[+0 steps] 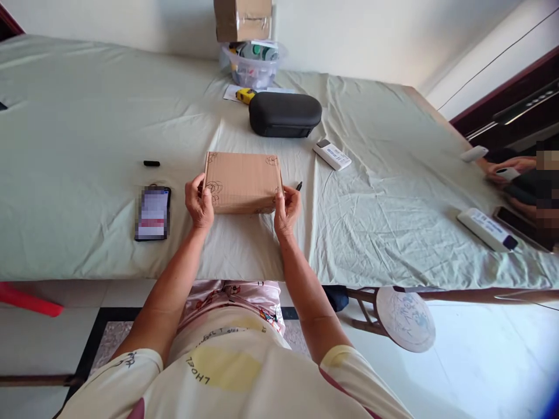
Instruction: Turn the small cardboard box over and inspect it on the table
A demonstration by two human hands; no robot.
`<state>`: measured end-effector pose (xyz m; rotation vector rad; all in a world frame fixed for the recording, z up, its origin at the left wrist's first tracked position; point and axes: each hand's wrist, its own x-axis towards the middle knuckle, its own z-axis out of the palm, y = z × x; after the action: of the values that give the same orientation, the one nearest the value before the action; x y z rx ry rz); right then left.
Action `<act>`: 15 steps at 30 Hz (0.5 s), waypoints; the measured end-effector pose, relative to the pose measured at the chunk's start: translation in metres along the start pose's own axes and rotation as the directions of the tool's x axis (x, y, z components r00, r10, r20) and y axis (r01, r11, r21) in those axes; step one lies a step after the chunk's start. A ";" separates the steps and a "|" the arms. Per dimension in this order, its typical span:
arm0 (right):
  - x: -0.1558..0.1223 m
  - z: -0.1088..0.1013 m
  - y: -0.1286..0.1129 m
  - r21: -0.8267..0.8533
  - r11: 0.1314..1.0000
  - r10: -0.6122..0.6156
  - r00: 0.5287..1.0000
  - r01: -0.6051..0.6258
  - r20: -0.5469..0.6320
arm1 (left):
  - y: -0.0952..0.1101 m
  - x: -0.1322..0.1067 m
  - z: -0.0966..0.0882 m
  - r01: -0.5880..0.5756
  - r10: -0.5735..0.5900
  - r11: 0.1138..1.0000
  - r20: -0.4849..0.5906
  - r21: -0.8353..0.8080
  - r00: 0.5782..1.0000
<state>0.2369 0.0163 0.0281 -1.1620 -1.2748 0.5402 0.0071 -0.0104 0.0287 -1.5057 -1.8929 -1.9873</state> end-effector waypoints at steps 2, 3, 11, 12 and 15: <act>0.001 0.000 -0.001 0.000 1.000 0.004 1.000 -0.004 0.007 | -0.001 0.001 -0.003 0.004 -0.003 1.000 0.016 -0.003 1.000; 0.001 0.000 -0.001 0.008 1.000 0.003 1.000 -0.003 0.008 | -0.002 0.001 -0.004 0.001 -0.001 1.000 0.018 0.002 1.000; 0.003 -0.001 0.000 0.003 1.000 -0.024 0.999 0.025 -0.029 | 0.017 0.014 -0.011 -0.108 0.106 0.994 -0.098 -0.015 0.990; 0.003 -0.001 0.001 -0.006 0.999 -0.032 0.999 0.031 -0.031 | 0.028 0.020 -0.016 -0.127 0.121 0.991 -0.141 -0.037 0.983; 0.004 -0.001 0.005 -0.004 0.999 -0.043 0.999 0.043 -0.032 | 0.061 0.050 -0.045 -0.172 0.145 0.975 -0.185 -0.140 0.972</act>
<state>0.2401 0.0216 0.0257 -1.1390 -1.2710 0.4858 -0.0107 -0.0326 0.1150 -1.4122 -1.5338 -2.1545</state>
